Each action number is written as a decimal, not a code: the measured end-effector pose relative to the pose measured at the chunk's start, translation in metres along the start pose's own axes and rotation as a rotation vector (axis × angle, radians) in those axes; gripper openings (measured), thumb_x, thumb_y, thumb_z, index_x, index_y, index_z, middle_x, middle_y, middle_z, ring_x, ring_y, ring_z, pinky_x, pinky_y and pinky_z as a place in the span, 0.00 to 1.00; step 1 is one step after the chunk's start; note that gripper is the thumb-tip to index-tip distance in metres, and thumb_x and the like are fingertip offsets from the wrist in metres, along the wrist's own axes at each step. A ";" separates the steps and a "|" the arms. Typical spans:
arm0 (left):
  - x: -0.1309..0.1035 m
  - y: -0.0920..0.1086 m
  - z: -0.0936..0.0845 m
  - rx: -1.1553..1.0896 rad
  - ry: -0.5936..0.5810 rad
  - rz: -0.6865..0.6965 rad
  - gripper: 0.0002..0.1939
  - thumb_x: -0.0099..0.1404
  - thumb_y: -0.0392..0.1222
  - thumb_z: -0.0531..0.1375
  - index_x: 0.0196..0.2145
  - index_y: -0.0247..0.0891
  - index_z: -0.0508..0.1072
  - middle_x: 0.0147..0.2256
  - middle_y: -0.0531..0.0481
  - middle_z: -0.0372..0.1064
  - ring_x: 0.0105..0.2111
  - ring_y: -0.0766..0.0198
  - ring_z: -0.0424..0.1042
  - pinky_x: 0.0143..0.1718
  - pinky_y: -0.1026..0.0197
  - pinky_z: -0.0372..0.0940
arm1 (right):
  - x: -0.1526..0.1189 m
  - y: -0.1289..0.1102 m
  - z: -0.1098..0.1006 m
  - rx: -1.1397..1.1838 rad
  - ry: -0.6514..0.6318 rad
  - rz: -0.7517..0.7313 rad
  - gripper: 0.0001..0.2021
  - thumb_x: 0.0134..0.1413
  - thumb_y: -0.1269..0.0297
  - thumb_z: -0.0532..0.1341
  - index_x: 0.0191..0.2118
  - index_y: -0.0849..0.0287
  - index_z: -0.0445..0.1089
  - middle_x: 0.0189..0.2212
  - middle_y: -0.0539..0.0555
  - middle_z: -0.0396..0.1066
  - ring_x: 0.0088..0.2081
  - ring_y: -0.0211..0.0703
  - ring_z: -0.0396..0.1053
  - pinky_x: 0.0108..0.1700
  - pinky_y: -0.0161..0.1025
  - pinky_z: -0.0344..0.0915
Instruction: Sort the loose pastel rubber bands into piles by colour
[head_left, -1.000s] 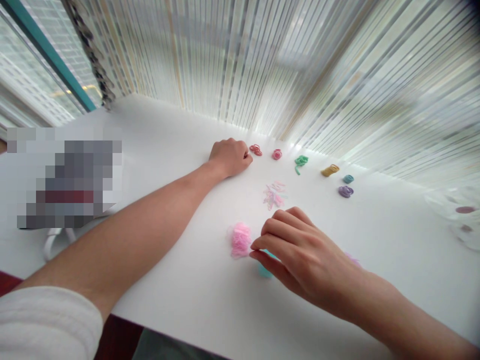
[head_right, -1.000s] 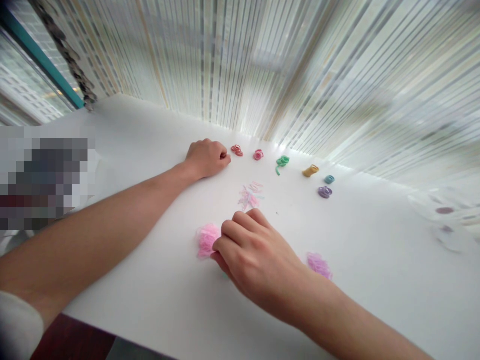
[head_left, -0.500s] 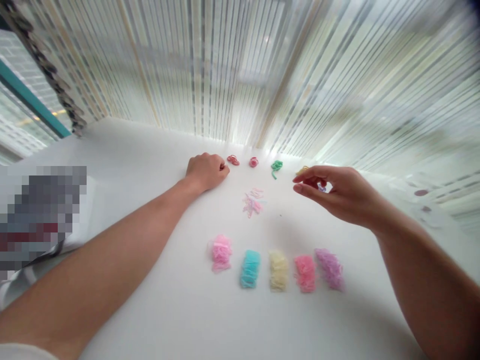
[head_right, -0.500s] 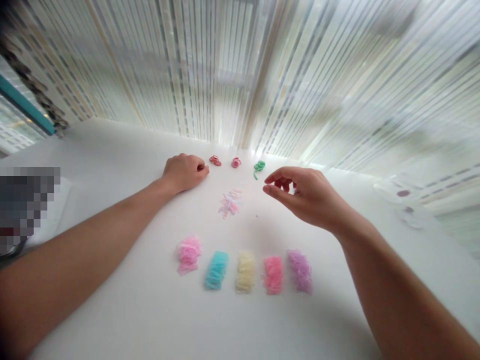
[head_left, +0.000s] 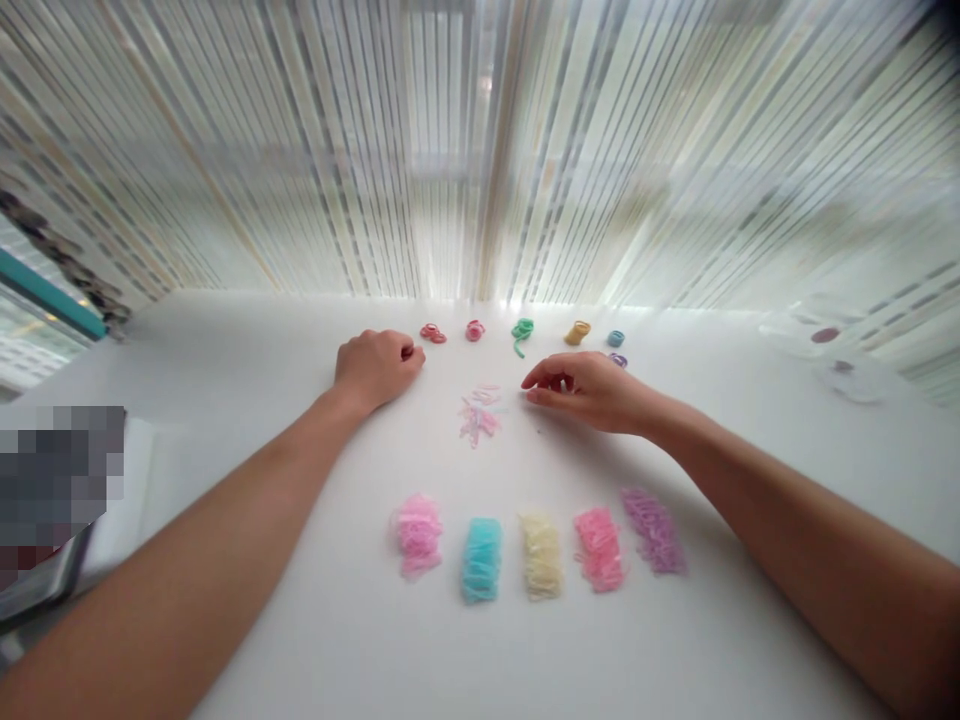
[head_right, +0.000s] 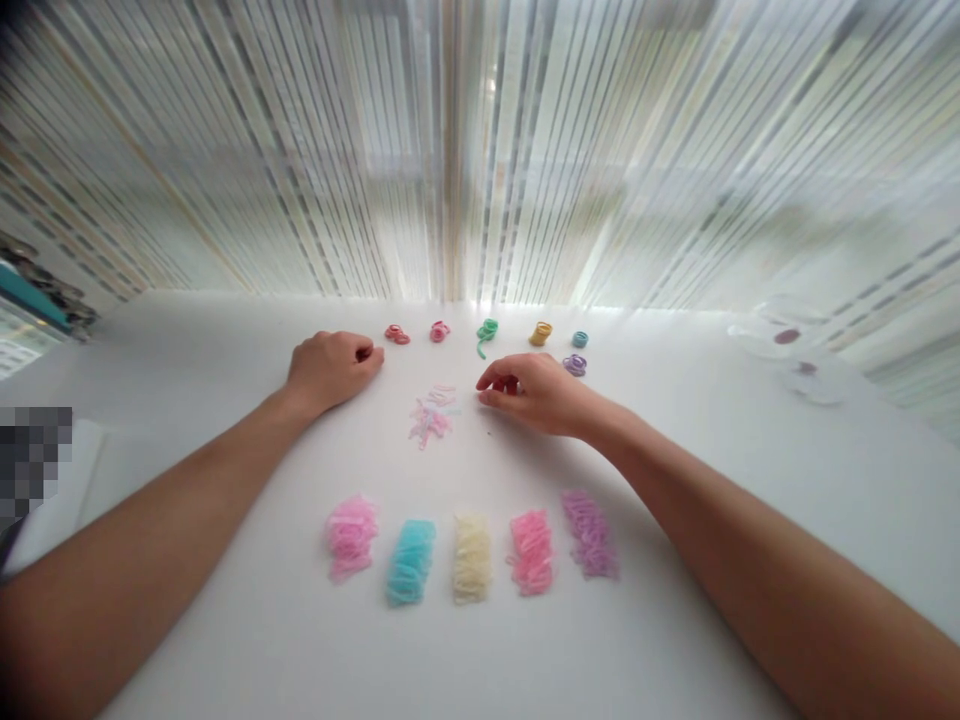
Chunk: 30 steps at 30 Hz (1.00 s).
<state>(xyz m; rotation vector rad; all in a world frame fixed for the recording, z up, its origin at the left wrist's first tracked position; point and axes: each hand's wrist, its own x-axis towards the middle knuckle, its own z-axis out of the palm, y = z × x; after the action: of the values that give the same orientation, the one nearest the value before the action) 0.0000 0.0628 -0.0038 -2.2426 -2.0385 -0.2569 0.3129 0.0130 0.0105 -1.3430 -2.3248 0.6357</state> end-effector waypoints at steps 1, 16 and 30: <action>0.000 0.000 0.000 -0.001 -0.001 -0.002 0.20 0.70 0.54 0.51 0.32 0.43 0.79 0.37 0.41 0.81 0.40 0.46 0.78 0.40 0.50 0.68 | 0.002 0.000 0.001 0.010 0.008 -0.009 0.15 0.63 0.54 0.64 0.42 0.60 0.82 0.29 0.54 0.76 0.30 0.40 0.68 0.36 0.40 0.63; 0.000 0.001 0.001 -0.025 0.020 -0.010 0.19 0.70 0.53 0.53 0.30 0.42 0.78 0.36 0.41 0.81 0.40 0.45 0.78 0.41 0.49 0.67 | 0.021 -0.010 0.020 0.088 -0.002 -0.077 0.11 0.61 0.60 0.66 0.41 0.61 0.82 0.28 0.51 0.73 0.28 0.37 0.63 0.36 0.38 0.60; -0.001 0.005 0.003 -0.059 0.041 -0.013 0.18 0.70 0.51 0.55 0.30 0.40 0.78 0.35 0.40 0.79 0.40 0.46 0.77 0.42 0.50 0.66 | 0.020 -0.004 0.030 0.062 0.021 -0.120 0.11 0.61 0.57 0.65 0.37 0.58 0.81 0.28 0.53 0.74 0.28 0.41 0.65 0.35 0.41 0.60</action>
<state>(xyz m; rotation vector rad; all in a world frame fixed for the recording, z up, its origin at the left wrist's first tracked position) 0.0050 0.0620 -0.0067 -2.2394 -2.0516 -0.3653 0.2850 0.0231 -0.0101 -1.1678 -2.3282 0.6476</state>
